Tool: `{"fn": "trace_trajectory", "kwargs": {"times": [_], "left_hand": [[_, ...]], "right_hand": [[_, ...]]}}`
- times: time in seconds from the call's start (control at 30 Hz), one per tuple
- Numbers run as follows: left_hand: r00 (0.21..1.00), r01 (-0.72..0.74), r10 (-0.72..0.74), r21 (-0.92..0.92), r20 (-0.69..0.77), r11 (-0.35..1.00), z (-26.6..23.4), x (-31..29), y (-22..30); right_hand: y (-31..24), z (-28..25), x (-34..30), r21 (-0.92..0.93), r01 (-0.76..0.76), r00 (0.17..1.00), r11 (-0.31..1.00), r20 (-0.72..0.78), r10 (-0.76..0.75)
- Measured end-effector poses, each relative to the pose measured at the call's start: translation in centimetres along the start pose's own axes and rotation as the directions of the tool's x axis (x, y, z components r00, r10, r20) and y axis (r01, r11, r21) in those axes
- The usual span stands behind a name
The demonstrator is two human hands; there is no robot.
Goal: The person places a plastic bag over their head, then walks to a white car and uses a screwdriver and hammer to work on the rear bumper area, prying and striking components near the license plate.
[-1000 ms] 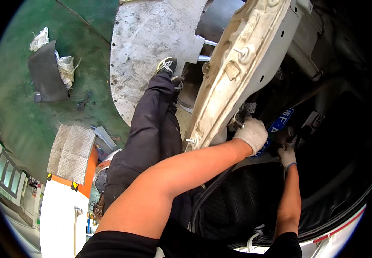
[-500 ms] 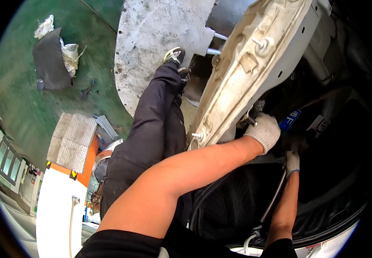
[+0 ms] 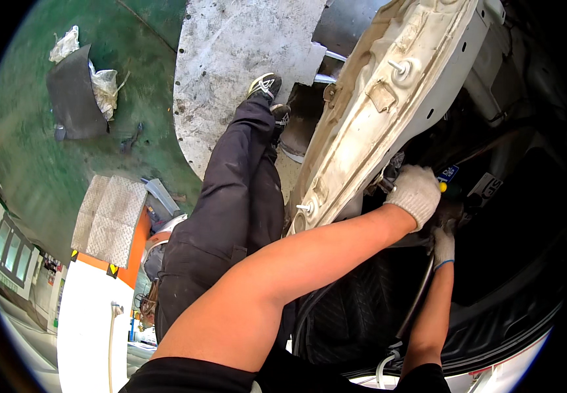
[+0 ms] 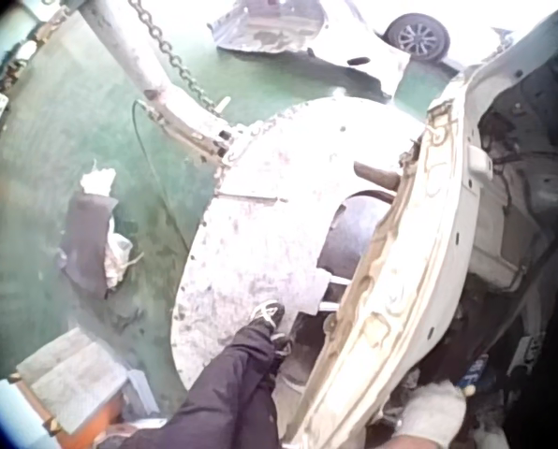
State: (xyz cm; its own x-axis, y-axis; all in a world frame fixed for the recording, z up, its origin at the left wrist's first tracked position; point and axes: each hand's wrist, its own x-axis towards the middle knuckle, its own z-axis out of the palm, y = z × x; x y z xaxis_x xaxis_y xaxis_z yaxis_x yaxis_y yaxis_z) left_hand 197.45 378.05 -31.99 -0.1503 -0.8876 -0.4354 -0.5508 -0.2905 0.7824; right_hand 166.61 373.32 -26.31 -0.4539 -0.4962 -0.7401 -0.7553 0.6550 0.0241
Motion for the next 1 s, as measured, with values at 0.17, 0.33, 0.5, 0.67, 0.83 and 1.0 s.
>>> {"fn": "trace_trajectory", "kwargs": {"times": [0.17, 0.33, 0.5, 0.67, 0.83, 1.0], "left_hand": [[0.998, 0.025, -0.025, 0.017, -0.051, 1.0, -0.4, 0.6, 0.0], [0.987, 0.086, -0.092, -0.049, -0.135, 0.995, -1.0, 1.1, -0.4], [0.989, 0.06, -0.07, -0.079, -0.13, 0.995, -0.9, 1.2, 0.1], [0.987, 0.093, -0.101, -0.075, -0.125, 0.993, -1.0, 1.3, -0.7], [0.992, 0.042, -0.049, -0.06, -0.115, 0.997, -0.7, 0.5, -0.2], [0.996, 0.052, -0.056, -0.072, -0.063, 0.996, -1.2, 0.5, -0.3]], "right_hand": [[-5.9, 0.0, 1.7, -0.019, 0.178, 0.984, 0.984, -0.021, -0.179], [-11.1, -2.7, 1.2, -0.269, 0.305, 0.951, 0.914, 0.029, -0.308], [-12.9, -8.8, 5.2, -0.28, 0.233, 0.968, 0.931, -0.022, -0.249], [-16.5, -6.1, 2.1, -0.493, 0.454, 0.88, 0.742, 0.119, -0.46], [-16.9, -9.6, 2.2, -0.446, 0.219, 0.959, 0.868, -0.068, -0.276], [-16.9, -8.9, 2.3, -0.591, 0.327, 0.931, 0.737, 0.07, -0.357]]}}
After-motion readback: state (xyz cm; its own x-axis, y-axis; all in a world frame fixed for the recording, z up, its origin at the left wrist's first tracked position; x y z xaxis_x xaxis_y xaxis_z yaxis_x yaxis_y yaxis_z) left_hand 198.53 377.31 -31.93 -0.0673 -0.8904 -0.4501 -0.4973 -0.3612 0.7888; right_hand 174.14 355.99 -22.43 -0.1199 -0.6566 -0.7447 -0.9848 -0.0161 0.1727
